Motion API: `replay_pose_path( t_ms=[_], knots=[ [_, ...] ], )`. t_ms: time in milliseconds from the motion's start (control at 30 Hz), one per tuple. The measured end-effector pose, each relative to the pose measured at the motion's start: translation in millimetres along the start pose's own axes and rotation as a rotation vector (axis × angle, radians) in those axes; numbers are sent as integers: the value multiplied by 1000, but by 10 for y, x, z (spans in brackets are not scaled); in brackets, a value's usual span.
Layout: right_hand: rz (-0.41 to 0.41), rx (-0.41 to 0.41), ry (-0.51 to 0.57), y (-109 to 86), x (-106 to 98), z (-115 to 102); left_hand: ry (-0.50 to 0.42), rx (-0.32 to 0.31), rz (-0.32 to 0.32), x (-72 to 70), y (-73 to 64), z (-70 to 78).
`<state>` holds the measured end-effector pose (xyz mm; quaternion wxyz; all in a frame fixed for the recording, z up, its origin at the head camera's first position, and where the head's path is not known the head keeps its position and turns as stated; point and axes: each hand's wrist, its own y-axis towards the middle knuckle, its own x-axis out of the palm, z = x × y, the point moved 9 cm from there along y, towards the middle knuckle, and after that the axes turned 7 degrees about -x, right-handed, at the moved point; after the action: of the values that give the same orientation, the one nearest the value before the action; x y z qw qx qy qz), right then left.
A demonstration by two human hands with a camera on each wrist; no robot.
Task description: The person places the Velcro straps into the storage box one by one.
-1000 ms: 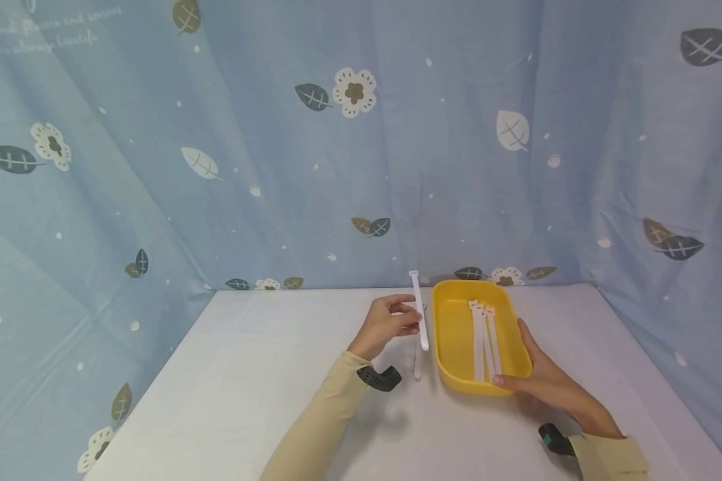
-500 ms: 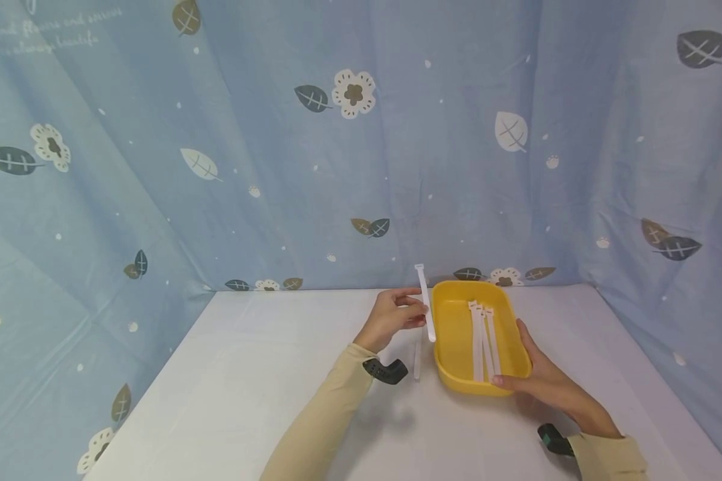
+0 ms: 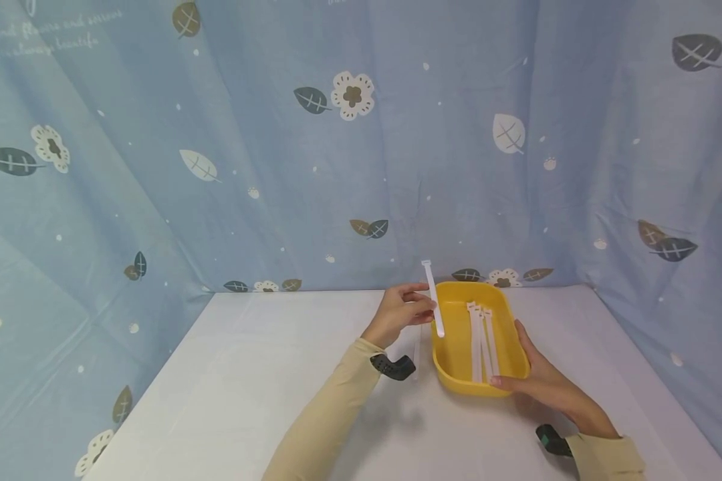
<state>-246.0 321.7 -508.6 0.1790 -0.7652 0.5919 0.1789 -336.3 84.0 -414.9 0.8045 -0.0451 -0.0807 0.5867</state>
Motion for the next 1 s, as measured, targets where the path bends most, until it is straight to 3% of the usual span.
replay_pose_path(
  t_ms=[233,533,1000],
  knots=[
    [5,-30,-23,-5,-15,-16,3,-3,-6,91,6,29],
    [-1,-2,-4,-3,-15,-20,1,8,-59,233,38,24],
    [6,-10,-24,-3,-12,-26,9,-21,-42,362,94,-51]
  ],
)
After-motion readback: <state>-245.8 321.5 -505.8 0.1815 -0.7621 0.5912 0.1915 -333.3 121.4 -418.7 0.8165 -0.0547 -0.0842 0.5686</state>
